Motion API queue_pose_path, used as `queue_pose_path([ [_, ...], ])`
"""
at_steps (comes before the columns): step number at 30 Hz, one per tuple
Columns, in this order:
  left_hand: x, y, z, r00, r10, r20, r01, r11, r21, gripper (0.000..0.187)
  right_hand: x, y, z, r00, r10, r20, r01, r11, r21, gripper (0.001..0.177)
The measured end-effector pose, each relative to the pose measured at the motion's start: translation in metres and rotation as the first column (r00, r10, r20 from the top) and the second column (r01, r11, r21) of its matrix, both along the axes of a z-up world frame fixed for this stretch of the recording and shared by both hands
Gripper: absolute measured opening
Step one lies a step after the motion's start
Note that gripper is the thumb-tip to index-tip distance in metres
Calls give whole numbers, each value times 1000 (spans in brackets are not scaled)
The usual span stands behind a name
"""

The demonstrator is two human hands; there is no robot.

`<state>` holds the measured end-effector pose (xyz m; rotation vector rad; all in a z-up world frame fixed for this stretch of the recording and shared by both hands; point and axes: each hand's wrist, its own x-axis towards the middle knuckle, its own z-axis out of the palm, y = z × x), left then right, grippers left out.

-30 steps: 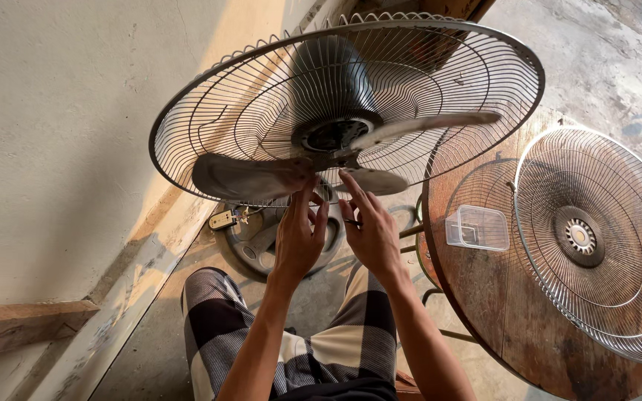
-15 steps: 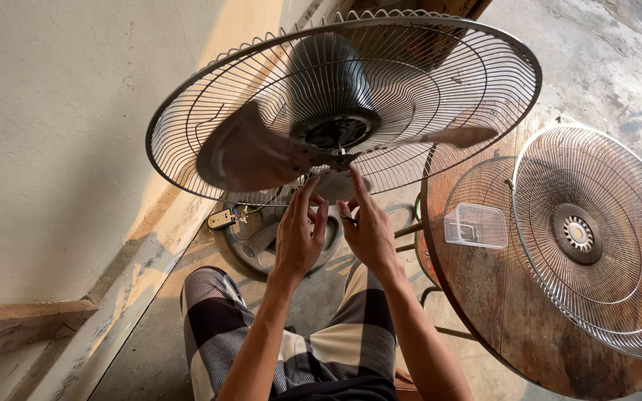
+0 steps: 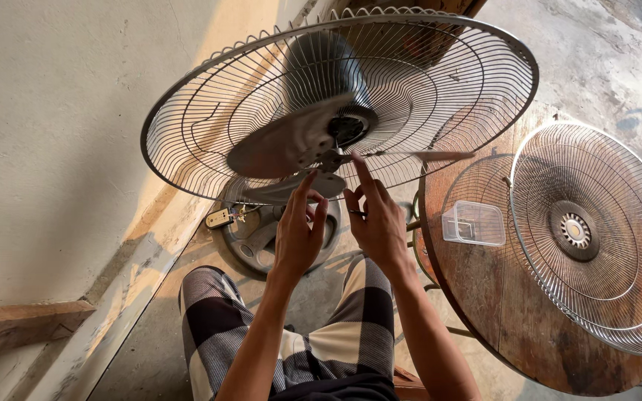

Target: The person uses a screwdriver to tighten the central hub of a standing electric fan, then installs the fan blade onto the motor shaft and secures it. Finally, the person places the front wire cage over the blade and aligns it with the fan body.

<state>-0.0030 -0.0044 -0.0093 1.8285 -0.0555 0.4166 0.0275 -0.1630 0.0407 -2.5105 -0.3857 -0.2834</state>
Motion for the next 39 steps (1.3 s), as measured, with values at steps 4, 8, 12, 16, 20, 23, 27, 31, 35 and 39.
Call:
queue_pose_path([
  [4, 2, 1, -4, 999, -7, 49, 5, 999, 39, 55, 6, 1, -14, 996, 46, 81, -49, 998, 32, 77],
  [8, 3, 0, -7, 996, 5, 88, -9, 999, 40, 55, -1, 5, -30, 975, 122, 184, -137, 988, 73, 86],
  [12, -1, 2, -4, 1000, 5, 14, -6, 999, 34, 58, -5, 5, -32, 998, 60, -12, -58, 995, 86, 82],
  [16, 0, 5, 3, 997, 27, 70, -32, 997, 71, 54, -8, 3, -21, 998, 50, 28, -52, 996, 76, 72],
  [20, 1, 4, 6, 990, 90, 106, -100, 990, 96, 50, -5, 3, -10, 995, 20, 101, -25, 998, 54, 60],
  [23, 1, 3, 7, 969, 136, 206, -167, 976, 139, 48, -1, 7, -6, 983, 13, 183, -27, 997, 73, 49],
  [27, 2, 0, 10, 972, 132, 192, -175, 958, 228, 42, 12, 11, -9, 935, 12, 353, -47, 995, 90, 35],
  [31, 17, 5, 17, 881, 97, 464, -303, 868, 393, 40, 27, 14, -15, 913, -46, 406, -4, 992, 123, 22],
  [35, 31, 13, 28, 909, 39, 416, -259, 834, 487, 41, 35, 14, -20, 896, -27, 444, -64, 980, 190, 23],
  [39, 36, 17, 34, 899, 27, 437, -279, 805, 524, 44, 42, 14, -23, 932, -67, 356, -20, 971, 237, 26],
])
